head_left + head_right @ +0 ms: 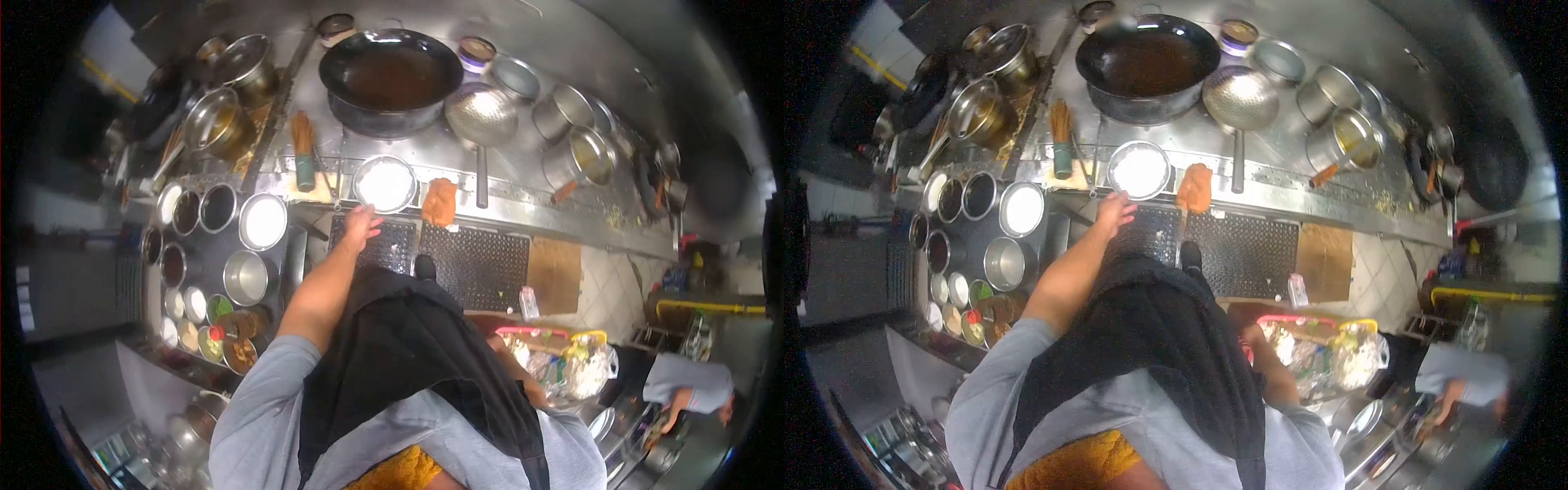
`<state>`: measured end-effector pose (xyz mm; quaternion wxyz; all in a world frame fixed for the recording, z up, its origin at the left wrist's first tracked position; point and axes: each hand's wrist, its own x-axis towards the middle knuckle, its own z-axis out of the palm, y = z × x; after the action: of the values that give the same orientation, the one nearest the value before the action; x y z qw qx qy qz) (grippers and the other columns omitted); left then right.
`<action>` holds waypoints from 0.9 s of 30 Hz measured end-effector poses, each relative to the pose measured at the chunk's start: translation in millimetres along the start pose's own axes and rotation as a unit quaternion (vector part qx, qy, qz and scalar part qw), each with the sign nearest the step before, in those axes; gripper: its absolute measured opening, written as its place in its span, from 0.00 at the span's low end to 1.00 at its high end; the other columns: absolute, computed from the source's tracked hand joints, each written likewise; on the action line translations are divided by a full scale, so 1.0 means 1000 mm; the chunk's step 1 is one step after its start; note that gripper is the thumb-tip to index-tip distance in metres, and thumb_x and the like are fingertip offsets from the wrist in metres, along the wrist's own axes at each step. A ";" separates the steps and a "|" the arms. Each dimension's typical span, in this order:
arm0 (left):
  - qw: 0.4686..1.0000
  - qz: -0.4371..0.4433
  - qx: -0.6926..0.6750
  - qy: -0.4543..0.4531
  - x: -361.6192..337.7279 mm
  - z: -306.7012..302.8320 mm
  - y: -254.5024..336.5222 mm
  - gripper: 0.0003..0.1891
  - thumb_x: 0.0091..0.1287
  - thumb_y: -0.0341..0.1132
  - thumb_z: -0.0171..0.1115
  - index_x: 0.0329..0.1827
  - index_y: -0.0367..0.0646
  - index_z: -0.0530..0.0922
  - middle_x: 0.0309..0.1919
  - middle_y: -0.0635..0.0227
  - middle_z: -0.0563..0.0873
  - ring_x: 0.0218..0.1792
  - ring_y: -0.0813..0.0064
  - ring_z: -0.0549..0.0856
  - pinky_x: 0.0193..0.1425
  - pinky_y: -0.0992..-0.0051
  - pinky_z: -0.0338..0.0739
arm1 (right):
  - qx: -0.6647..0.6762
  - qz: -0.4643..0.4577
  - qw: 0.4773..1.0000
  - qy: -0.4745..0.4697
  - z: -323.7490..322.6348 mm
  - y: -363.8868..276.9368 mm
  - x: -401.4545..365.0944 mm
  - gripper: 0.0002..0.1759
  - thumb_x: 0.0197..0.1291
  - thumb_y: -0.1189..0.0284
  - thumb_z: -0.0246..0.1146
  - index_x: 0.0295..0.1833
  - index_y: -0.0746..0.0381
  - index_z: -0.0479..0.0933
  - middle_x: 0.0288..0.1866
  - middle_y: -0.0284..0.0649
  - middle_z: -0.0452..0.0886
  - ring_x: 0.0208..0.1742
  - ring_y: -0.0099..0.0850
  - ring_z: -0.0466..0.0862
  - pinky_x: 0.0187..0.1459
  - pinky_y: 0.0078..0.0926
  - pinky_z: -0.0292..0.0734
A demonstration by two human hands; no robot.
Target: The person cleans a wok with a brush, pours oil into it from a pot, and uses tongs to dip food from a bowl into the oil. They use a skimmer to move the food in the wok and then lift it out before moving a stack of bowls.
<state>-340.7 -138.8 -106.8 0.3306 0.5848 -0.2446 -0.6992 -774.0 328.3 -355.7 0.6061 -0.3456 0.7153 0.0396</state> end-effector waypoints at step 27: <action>0.886 0.093 0.444 -0.098 -0.086 -0.217 -0.162 0.16 0.75 0.41 0.49 0.47 0.39 0.80 0.44 0.59 0.87 0.45 0.69 0.86 0.53 0.69 0.79 | -0.007 -0.025 0.989 0.148 0.074 -0.220 -0.162 0.20 0.62 0.59 0.56 0.53 0.58 0.81 0.44 0.51 0.85 0.44 0.44 0.87 0.46 0.37 0.82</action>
<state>-148.4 42.6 -210.6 0.0737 0.5740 -0.6137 -0.5370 -588.1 268.9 -150.7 0.4915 -0.3696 0.7883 -0.0221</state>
